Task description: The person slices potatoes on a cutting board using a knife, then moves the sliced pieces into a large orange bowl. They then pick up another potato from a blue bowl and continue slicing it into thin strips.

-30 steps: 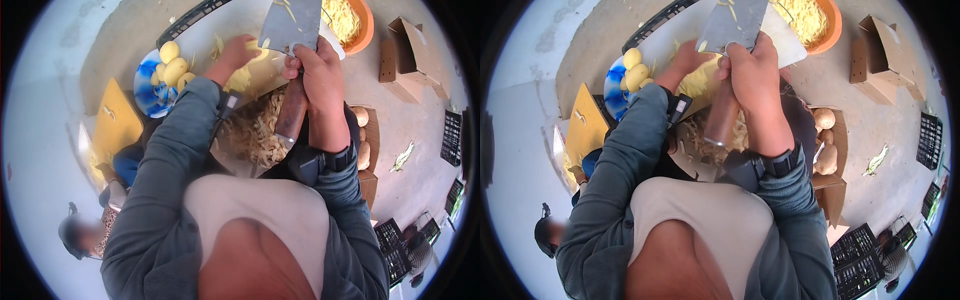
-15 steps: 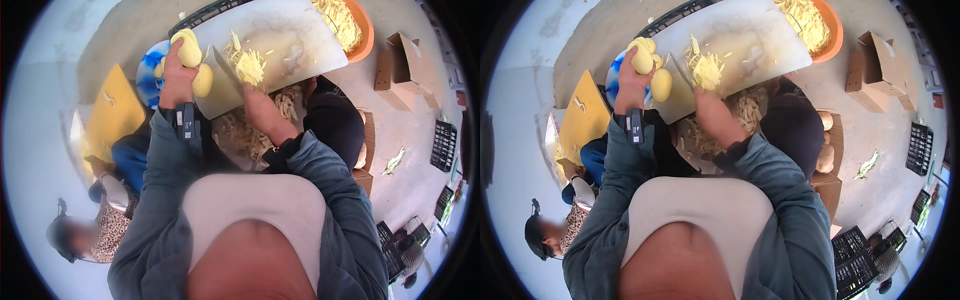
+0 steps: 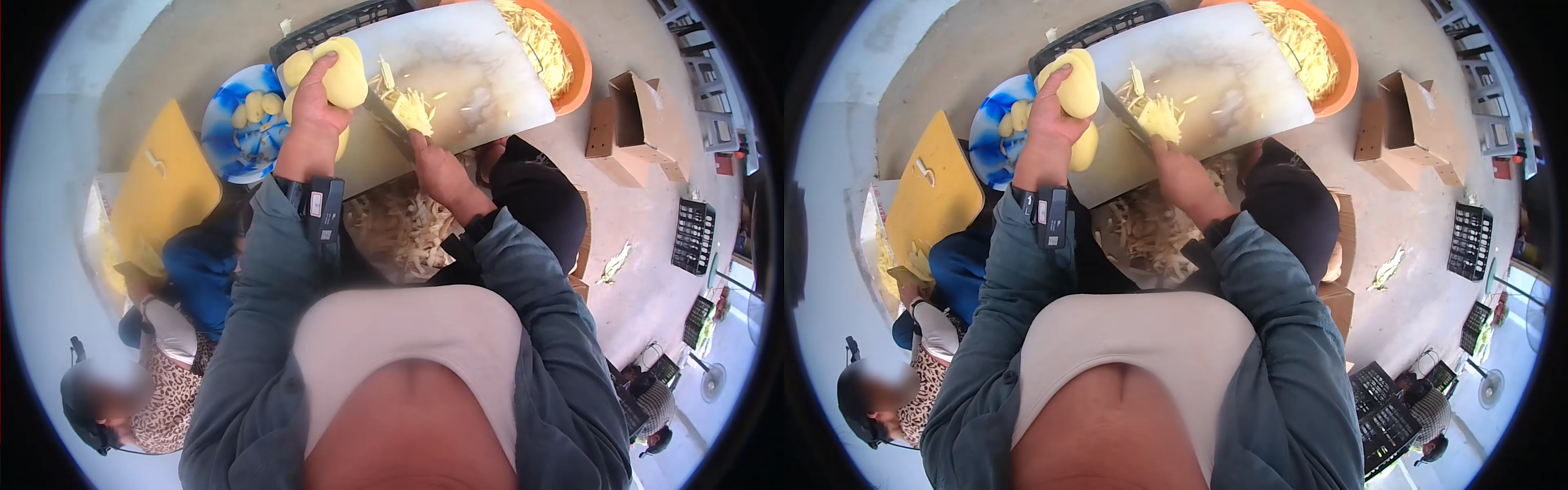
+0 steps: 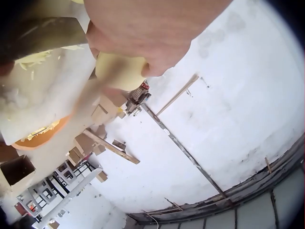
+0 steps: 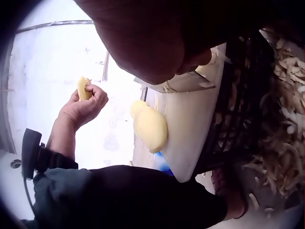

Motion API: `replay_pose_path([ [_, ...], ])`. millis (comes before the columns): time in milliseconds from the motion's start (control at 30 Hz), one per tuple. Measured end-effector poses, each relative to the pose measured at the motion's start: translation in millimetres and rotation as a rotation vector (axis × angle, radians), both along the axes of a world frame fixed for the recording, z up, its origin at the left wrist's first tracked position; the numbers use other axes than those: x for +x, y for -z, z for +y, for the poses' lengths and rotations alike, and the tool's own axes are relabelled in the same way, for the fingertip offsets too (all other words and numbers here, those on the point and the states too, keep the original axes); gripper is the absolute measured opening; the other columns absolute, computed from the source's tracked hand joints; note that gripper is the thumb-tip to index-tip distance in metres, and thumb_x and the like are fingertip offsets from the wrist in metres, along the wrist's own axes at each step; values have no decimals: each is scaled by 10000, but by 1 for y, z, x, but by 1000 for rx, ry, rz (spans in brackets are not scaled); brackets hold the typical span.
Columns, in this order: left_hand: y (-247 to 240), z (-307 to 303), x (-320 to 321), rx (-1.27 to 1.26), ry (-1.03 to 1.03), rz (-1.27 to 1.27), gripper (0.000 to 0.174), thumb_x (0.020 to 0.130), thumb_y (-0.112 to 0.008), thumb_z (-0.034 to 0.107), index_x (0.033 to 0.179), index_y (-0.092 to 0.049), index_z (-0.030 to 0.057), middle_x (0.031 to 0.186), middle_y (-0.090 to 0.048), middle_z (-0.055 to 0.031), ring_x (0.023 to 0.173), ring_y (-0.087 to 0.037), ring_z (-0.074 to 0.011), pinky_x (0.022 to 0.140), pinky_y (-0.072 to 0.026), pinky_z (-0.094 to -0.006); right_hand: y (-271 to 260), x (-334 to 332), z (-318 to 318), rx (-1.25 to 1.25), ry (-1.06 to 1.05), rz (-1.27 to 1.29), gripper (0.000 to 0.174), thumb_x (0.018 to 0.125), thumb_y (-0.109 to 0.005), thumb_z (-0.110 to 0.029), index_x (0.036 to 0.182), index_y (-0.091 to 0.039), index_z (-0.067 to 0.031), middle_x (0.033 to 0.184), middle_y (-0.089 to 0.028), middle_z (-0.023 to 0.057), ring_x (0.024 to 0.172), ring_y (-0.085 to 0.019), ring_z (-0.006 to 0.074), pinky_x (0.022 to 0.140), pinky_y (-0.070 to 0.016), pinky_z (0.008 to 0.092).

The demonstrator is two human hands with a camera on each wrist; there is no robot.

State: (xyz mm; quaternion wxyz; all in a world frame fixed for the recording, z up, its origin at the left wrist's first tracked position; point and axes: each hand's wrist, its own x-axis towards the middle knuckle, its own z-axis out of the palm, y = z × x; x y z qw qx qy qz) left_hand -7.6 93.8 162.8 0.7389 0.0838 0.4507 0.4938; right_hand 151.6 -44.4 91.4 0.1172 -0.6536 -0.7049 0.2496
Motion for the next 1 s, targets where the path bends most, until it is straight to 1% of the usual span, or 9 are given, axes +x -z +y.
replay_pose_path([
  [267, 7, -2, 0, 33, 8, -53, 351, 758, -700, 153, 1088, -585, 121, 1046, -638, -36, 957, -607, -225, 795, -485, -414, 4, 27, 34, 83, 34, -92, 302, 789, -498, -50, 1068, -382, -37, 878, -591, 219, 751, -611, 398, 655, -493, 479],
  [467, 50, -2, 9, -12, 67, 0, 345, 765, -691, 137, 1086, -582, 74, 1042, -642, -71, 932, -626, -234, 797, -507, -402, 18, 52, 64, 159, 39, -207, 275, 796, -502, -49, 1047, -392, -27, 929, -588, 218, 794, -614, 395, 666, -505, 461],
  [600, 85, -11, 25, 180, 139, 304, 407, 748, -712, 151, 1079, -565, -35, 950, -644, -123, 853, -636, -228, 738, -511, -343, 17, 55, 65, 226, 80, -178, 279, 810, -445, -18, 1085, -403, 3, 864, -606, 267, 785, -614, 409, 666, -497, 494],
  [667, 110, -12, 32, 497, 234, 772, 431, 744, -716, 159, 1092, -558, -41, 941, -652, -142, 852, -638, -242, 730, -502, -329, 6, 46, 58, 160, 161, -83, 309, 797, -461, -26, 1099, -416, 21, 849, -603, 281, 789, -601, 434, 695, -486, 504],
  [733, 118, -17, 39, 557, 271, 913, 417, 732, -717, 147, 1090, -567, -6, 955, -637, -147, 883, -621, -273, 777, -482, -341, 11, 41, 49, 164, 211, 29, 268, 789, -459, -13, 1053, -433, 22, 844, -601, 289, 798, -599, 439, 701, -481, 505],
  [800, 122, -22, 44, 950, 217, 1221, 371, 714, -714, 114, 1054, -580, 47, 981, -606, -142, 927, -581, -313, 806, -462, -378, 18, 39, 43, 166, 267, 139, 229, 780, -457, 1, 1008, -450, 22, 839, -598, 297, 807, -597, 444, 707, -476, 506],
  [867, 123, -30, 43, 988, 319, 1258, 349, 680, -708, 83, 1005, -581, 87, 999, -580, -116, 973, -538, -314, 849, -418, -403, 26, 40, 38, 250, 290, 195, 228, 775, -457, 8, 1001, -467, 38, 797, -594, 311, 806, -588, 461, 716, -462, 520],
  [933, 127, -41, 40, 1257, 464, 1528, 365, 648, -706, 62, 984, -578, 121, 1037, -576, -80, 1018, -521, -275, 882, -376, -402, 23, 43, 35, 237, 284, 180, 220, 774, -456, 8, 992, -466, 38, 790, -595, 309, 799, -588, 463, 712, -463, 522],
  [1000, 132, -52, 35, 1265, 594, 1543, 403, 632, -701, 51, 1003, -570, 139, 1087, -556, -66, 1062, -495, -268, 920, -349, -395, 21, 46, 33, 220, 274, 169, 211, 774, -454, 8, 983, -466, 39, 784, -595, 307, 793, -588, 465, 709, -464, 524],
])
